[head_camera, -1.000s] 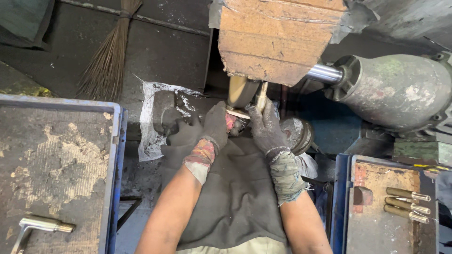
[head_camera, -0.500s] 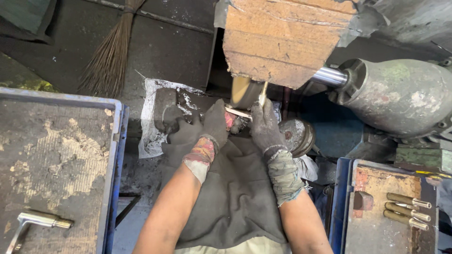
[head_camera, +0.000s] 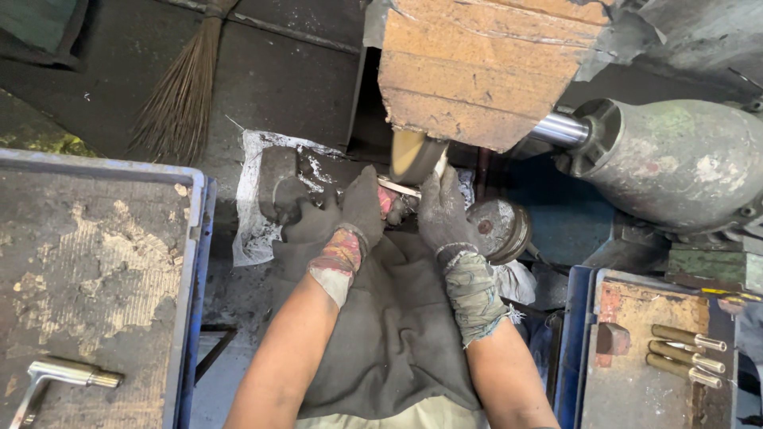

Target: The person uses a bench grinder to smooth the edges of small L-shaped metal pieces. They hold each piece with gloved hands, rotate it against the spinning wheel, and place finished pieces into a tray. The process is repeated for several identical parts.

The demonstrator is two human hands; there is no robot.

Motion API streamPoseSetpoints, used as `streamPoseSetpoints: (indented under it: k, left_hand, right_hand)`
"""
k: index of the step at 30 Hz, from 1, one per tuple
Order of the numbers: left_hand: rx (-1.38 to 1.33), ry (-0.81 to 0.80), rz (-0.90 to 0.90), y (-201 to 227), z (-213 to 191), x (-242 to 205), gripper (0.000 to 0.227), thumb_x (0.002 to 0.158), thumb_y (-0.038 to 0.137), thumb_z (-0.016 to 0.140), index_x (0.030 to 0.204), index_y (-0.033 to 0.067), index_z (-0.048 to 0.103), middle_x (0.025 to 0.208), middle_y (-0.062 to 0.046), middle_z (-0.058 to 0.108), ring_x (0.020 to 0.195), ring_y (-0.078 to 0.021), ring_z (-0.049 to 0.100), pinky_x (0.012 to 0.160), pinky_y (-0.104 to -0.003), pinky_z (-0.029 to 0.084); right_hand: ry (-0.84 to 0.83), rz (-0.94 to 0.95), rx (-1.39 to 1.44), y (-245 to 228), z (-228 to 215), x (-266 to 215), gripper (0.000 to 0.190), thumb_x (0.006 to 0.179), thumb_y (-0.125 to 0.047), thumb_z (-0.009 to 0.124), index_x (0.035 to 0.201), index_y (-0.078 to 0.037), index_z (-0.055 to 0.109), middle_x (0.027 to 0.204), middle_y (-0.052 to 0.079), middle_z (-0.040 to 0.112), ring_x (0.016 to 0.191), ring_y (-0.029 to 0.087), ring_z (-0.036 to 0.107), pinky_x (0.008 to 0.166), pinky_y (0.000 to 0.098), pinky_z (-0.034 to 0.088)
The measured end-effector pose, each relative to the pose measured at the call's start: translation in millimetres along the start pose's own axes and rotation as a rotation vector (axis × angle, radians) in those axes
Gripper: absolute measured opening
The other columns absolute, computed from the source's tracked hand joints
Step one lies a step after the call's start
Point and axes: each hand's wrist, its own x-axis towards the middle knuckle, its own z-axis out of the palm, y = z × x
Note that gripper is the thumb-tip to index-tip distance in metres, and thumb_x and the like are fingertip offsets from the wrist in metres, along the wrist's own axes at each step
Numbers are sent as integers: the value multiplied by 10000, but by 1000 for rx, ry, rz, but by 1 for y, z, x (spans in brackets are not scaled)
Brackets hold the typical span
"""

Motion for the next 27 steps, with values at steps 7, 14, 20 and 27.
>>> streamPoseSetpoints:
  k: [7, 14, 20, 27]
  left_hand:
    - [7, -34, -27, -13, 5, 9, 492, 1058, 397, 409, 769, 25, 549, 558, -74, 510, 422, -193, 464, 386, -363, 388]
    - [-35, 14, -35, -19, -2, 19, 456, 1062, 390, 445, 722, 93, 513, 536, -23, 467, 428, -158, 417, 394, -347, 341]
    - [-50, 22, 49, -14, -5, 22, 413, 1089, 373, 472, 801, 82, 526, 591, -26, 486, 465, -148, 430, 412, -332, 345]
    - [83, 17, -71, 19, -7, -4, 491, 1027, 445, 428, 767, 43, 539, 558, -59, 524, 432, -191, 513, 380, -340, 380]
  right_hand:
    - [-89, 136, 284, 7, -16, 4, 403, 992, -69, 594, 1343, 119, 529, 1292, 355, 529, 1071, 445, 631, 878, 478, 563]
    - [-188, 196, 98, -4, -19, 12, 434, 926, -147, 578, 1269, 119, 550, 1165, 275, 633, 1089, 447, 646, 868, 463, 575]
    - [-129, 90, 236, -3, 15, 1, 501, 934, -188, 638, 1254, 195, 592, 1204, 379, 584, 1103, 498, 595, 854, 497, 553]
    - [-398, 1097, 1458, -5, -22, 22, 350, 1033, -240, 489, 1287, -1, 525, 999, 178, 596, 822, 355, 586, 687, 505, 501]
